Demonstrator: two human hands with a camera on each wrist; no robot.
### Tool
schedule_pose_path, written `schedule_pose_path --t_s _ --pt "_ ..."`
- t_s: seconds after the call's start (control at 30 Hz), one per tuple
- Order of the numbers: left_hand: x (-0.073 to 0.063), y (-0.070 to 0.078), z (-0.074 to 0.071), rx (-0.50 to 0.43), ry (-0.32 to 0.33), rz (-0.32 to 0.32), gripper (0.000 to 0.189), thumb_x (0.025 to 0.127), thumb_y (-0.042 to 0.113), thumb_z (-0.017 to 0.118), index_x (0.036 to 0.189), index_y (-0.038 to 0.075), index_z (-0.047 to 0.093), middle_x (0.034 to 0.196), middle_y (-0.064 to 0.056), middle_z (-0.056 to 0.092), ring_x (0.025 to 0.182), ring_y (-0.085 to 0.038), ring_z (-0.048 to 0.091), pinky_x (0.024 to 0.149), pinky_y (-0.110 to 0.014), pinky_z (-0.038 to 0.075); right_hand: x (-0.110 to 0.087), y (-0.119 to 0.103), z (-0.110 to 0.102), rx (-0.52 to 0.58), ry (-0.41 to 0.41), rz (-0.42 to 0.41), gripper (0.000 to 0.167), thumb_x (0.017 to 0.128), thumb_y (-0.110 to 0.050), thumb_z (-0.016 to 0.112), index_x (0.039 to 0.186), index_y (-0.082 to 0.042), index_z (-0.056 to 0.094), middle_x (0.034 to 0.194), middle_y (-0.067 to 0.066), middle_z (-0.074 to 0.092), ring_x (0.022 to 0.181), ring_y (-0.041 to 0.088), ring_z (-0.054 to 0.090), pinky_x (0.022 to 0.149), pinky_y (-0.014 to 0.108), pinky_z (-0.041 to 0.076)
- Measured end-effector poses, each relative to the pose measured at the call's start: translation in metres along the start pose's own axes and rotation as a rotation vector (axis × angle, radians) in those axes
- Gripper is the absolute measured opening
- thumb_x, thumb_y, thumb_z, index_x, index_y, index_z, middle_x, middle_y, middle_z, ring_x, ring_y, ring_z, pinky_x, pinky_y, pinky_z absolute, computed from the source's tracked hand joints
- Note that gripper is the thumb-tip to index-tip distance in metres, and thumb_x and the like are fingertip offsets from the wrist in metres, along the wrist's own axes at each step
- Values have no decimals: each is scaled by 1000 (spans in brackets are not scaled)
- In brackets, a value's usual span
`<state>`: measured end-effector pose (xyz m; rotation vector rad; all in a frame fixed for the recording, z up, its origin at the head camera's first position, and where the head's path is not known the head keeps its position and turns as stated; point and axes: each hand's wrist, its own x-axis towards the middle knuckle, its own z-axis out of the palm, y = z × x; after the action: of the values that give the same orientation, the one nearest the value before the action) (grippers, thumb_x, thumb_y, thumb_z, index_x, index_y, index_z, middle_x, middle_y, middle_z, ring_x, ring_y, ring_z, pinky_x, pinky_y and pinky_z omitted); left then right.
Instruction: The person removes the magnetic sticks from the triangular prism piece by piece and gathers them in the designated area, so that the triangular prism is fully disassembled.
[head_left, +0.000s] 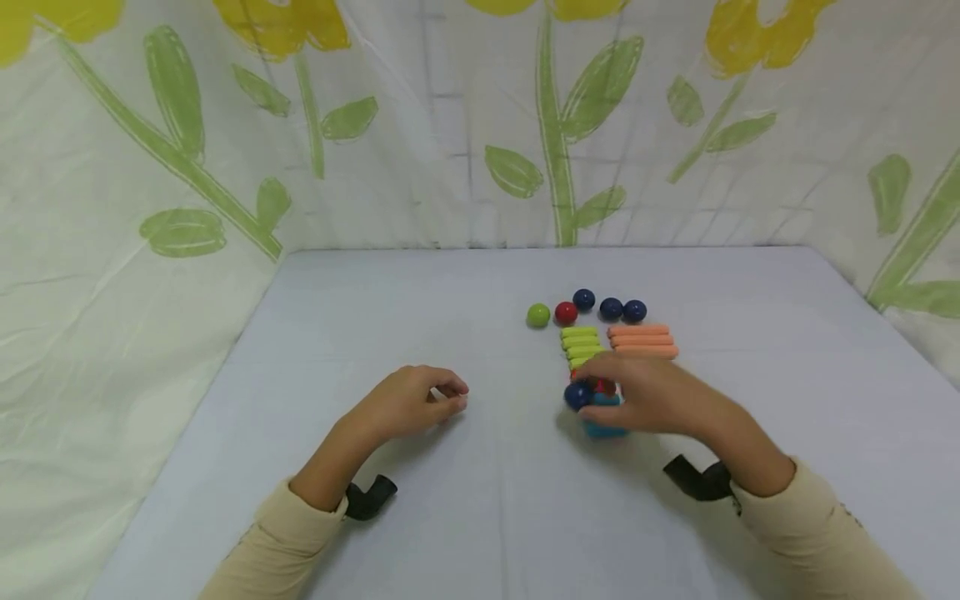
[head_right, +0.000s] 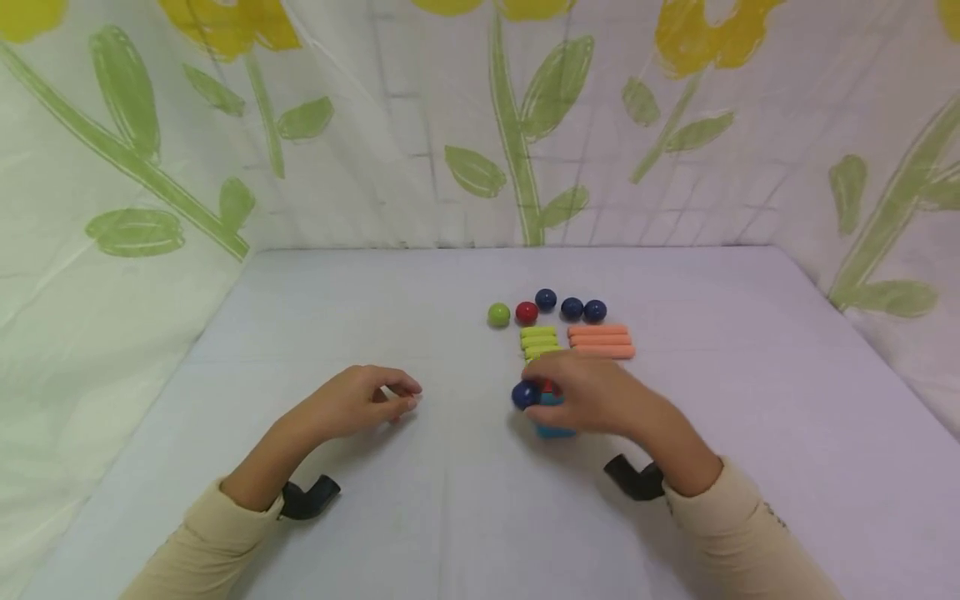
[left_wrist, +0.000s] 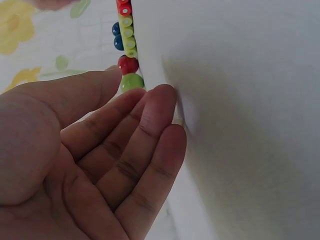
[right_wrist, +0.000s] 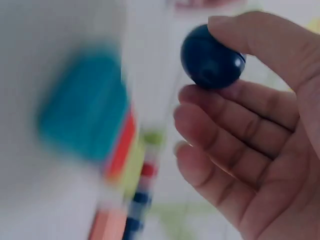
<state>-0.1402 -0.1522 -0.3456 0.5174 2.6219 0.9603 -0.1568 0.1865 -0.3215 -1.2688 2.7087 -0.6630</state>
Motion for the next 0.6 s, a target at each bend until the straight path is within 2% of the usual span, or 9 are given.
schedule_pose_path --t_s 0.1,0.27,0.4,0.6 --pt "0 2 1 25 1 0 19 97 20 68 114 12 73 103 5 70 81 -9 64 70 -29 52 -4 37 -20 -49 95 146 32 85 -19 82 111 -4 71 85 -5 63 75 12 57 62 28 50" --pt "0 2 1 35 5 -5 19 97 20 68 113 12 73 102 5 70 80 -9 64 69 -29 52 -8 87 -38 -84 188 433 43 89 -23 78 119 5 65 99 18 68 83 29 60 67 42 51" --pt "0 1 1 38 13 -5 19 96 19 68 113 12 73 101 5 70 79 -9 64 69 -29 52 -4 108 -38 -62 174 588 51 92 -28 72 125 9 59 109 26 64 94 38 59 76 52 48" --pt "0 1 4 32 17 3 18 96 18 68 113 11 73 101 5 71 79 -9 64 69 -30 51 1 120 -36 -28 119 705 55 92 -30 67 125 13 57 108 28 61 95 41 56 76 52 48"
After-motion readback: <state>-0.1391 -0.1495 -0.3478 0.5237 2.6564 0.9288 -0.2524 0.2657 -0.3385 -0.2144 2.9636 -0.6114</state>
